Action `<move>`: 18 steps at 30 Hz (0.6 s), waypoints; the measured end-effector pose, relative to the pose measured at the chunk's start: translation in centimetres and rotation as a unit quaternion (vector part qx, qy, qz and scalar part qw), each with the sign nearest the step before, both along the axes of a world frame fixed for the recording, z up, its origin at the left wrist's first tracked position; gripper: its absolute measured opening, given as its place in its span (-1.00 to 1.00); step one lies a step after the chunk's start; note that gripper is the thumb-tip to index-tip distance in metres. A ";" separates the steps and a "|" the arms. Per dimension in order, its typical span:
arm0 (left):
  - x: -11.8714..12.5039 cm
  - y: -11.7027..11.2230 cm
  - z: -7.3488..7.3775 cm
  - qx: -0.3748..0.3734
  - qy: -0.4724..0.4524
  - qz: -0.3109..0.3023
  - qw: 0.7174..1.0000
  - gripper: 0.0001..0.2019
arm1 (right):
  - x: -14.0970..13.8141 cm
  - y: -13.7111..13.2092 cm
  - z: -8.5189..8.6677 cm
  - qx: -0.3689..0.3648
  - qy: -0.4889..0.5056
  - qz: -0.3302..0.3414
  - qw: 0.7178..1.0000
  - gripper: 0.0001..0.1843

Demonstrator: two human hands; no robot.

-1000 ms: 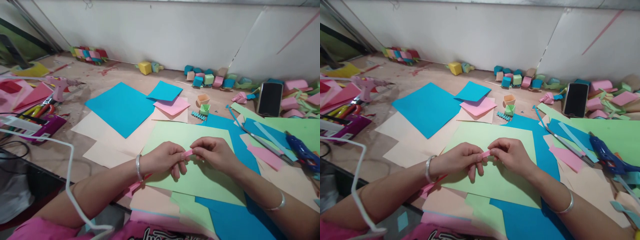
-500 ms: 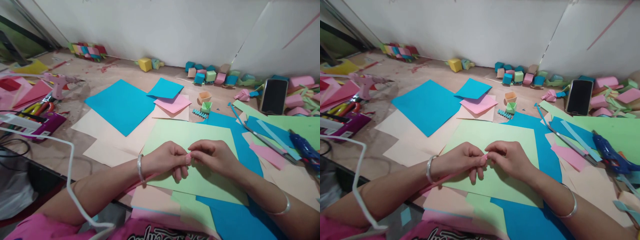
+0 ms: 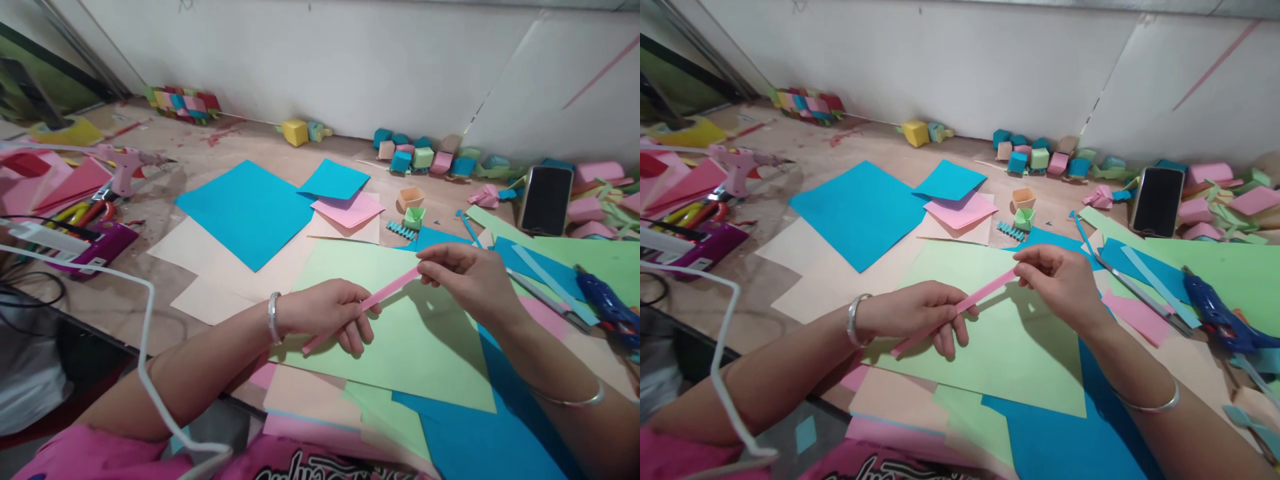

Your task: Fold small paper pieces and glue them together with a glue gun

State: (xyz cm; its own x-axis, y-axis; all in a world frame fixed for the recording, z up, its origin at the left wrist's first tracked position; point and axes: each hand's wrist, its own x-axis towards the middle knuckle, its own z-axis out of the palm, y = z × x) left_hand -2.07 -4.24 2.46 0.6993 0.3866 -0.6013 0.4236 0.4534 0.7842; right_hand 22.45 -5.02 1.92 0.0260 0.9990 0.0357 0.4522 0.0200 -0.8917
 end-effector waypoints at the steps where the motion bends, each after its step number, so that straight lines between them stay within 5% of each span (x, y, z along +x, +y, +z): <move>1: -0.1 0.0 0.0 0.003 -0.003 -0.011 1.000 -0.76 | 0.2 0.1 -0.1 0.006 0.002 -0.008 1.000 -0.79; 7: -0.7 0.1 -0.5 -0.004 -0.057 -0.035 0.998 -0.81 | 1.2 0.8 -0.9 0.009 0.042 -0.034 0.999 -0.80; 13: -0.4 -0.1 -1.3 -0.012 -0.078 0.014 0.997 -0.56 | 0.5 0.1 -0.2 0.054 0.010 -0.089 0.994 -0.80; 18: 0.0 -0.3 -1.2 -0.009 -0.058 0.029 0.998 -0.75 | -0.5 -1.6 0.6 0.146 -0.065 -0.095 0.983 -0.83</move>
State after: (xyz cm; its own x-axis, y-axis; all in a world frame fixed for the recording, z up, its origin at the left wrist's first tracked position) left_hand -2.09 -4.54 1.24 0.7420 0.4177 -0.5244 0.3031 0.4888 0.8181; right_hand 21.92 -6.60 2.55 0.1870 0.9231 0.3360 0.5823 0.1713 -0.7947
